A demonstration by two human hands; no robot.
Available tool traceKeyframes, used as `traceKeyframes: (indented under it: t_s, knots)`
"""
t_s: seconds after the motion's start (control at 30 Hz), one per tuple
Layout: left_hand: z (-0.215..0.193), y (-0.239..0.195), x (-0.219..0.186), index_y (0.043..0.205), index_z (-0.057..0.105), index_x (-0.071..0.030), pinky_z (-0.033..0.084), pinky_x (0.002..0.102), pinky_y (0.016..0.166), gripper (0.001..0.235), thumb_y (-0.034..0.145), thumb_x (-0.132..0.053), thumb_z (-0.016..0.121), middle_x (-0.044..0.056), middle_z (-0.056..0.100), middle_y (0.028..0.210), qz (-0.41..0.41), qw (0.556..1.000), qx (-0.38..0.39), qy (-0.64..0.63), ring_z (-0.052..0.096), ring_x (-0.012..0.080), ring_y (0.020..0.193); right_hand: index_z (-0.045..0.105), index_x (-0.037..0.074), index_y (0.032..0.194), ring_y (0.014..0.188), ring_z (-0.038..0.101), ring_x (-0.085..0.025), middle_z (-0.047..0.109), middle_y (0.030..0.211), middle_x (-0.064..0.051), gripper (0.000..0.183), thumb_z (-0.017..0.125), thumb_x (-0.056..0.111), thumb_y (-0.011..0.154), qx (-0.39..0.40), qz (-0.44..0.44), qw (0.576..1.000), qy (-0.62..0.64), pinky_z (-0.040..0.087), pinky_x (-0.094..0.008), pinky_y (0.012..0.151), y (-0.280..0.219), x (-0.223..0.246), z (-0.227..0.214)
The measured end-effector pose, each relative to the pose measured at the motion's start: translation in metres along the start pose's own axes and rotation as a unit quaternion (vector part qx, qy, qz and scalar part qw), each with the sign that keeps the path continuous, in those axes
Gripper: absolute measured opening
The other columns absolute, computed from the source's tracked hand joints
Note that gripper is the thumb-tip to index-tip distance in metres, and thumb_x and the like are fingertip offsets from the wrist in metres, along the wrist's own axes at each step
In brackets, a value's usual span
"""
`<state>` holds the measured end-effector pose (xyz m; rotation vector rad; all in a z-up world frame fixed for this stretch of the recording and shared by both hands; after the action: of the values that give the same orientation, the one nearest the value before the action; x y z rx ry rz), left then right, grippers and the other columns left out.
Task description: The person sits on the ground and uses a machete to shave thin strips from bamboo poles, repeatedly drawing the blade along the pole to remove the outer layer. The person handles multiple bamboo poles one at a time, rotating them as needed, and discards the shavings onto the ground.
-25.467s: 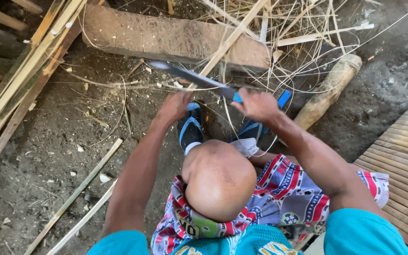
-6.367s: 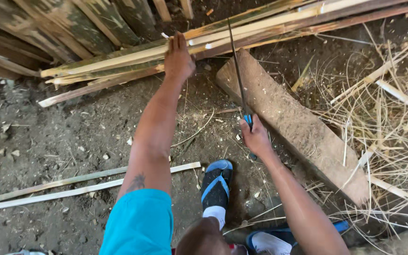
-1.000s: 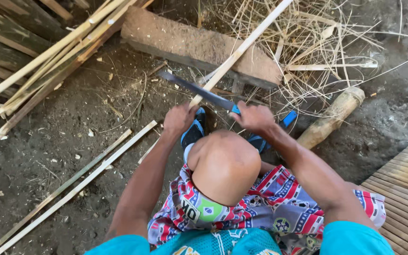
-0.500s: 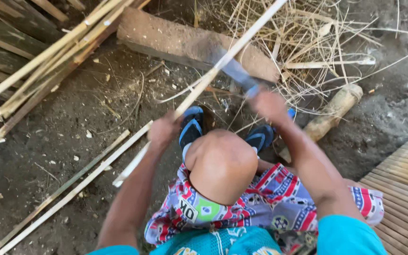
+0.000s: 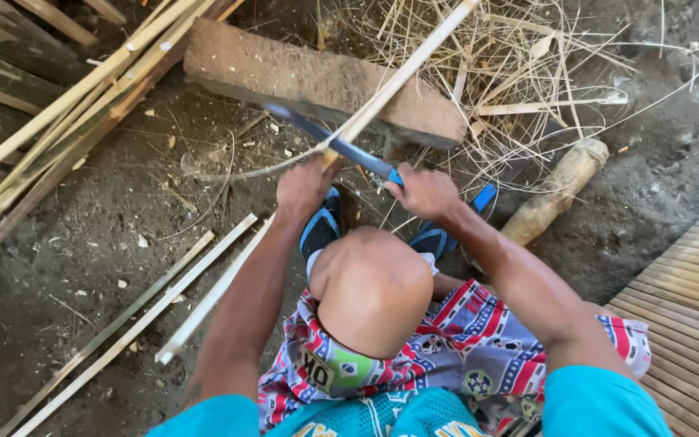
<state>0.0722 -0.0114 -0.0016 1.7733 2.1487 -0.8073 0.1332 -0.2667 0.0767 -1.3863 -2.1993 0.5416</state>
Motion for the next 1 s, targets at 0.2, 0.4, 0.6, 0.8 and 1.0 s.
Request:
traceKeyframes:
  t_s: [0.2, 0.4, 0.6, 0.8, 1.0]
  knots:
    - [0.004, -0.091, 0.064, 0.123, 0.056, -0.016, 0.059, 0.055, 0.065, 0.044, 0.104, -0.055, 0.046, 0.02, 0.072, 0.08, -0.077, 0.99, 0.103, 0.063, 0.073, 0.0416, 0.075, 0.057, 0.005, 0.114, 0.082, 0.072, -0.045, 0.073, 0.088, -0.025, 0.059, 0.041, 0.061, 0.109, -0.092, 0.119, 0.988, 0.033, 0.055, -0.059, 0.073, 0.008, -0.05, -0.013]
    - [0.003, -0.101, 0.085, 0.109, 0.061, -0.013, 0.057, 0.054, 0.066, 0.046, 0.101, -0.057, 0.053, 0.021, 0.073, 0.08, -0.049, 0.996, 0.033, 0.063, 0.073, 0.0425, 0.074, 0.064, 0.006, 0.114, 0.088, 0.073, -0.044, 0.074, 0.093, -0.025, 0.056, 0.048, 0.059, 0.102, 0.018, 0.01, 0.999, -0.051, 0.056, -0.057, 0.08, 0.013, -0.048, 0.019]
    - [-0.006, -0.133, 0.105, 0.106, 0.061, -0.012, 0.056, 0.054, 0.055, 0.038, 0.097, -0.049, 0.055, 0.019, 0.075, 0.086, 0.015, 0.997, -0.04, 0.065, 0.072, 0.0409, 0.069, 0.06, 0.002, 0.122, 0.088, 0.07, -0.049, 0.071, 0.09, -0.028, 0.058, 0.049, 0.056, 0.108, -0.126, 0.145, 0.981, 0.002, 0.055, -0.059, 0.077, 0.025, -0.085, -0.012]
    - [0.002, -0.132, 0.121, 0.098, 0.056, -0.01, 0.055, 0.052, 0.053, 0.04, 0.1, -0.05, 0.057, 0.017, 0.07, 0.071, 0.005, 0.995, -0.011, 0.099, 0.07, 0.0391, 0.062, 0.064, 0.009, 0.11, 0.088, 0.074, -0.042, 0.073, 0.092, -0.022, 0.051, 0.055, 0.056, 0.094, 0.002, -0.049, 0.993, -0.108, 0.058, -0.055, 0.078, 0.011, -0.082, 0.019]
    - [0.022, -0.128, 0.136, 0.107, 0.062, -0.015, 0.055, 0.053, 0.053, 0.037, 0.094, -0.05, 0.057, 0.016, 0.073, 0.077, -0.025, 0.997, 0.034, 0.058, 0.071, 0.0384, 0.066, 0.063, 0.004, 0.109, 0.09, 0.068, -0.051, 0.071, 0.094, -0.028, 0.056, 0.048, 0.059, 0.111, -0.201, 0.136, 0.97, -0.004, 0.053, -0.061, 0.077, 0.022, -0.086, -0.014]
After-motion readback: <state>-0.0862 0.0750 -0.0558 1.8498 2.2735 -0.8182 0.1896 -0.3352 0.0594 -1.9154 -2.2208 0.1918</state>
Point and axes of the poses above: each hand's wrist, its own y-axis towards the middle knuckle, its own z-axis out of the palm, x = y × z, the point moved 2 cm from there along y, towards the middle knuckle
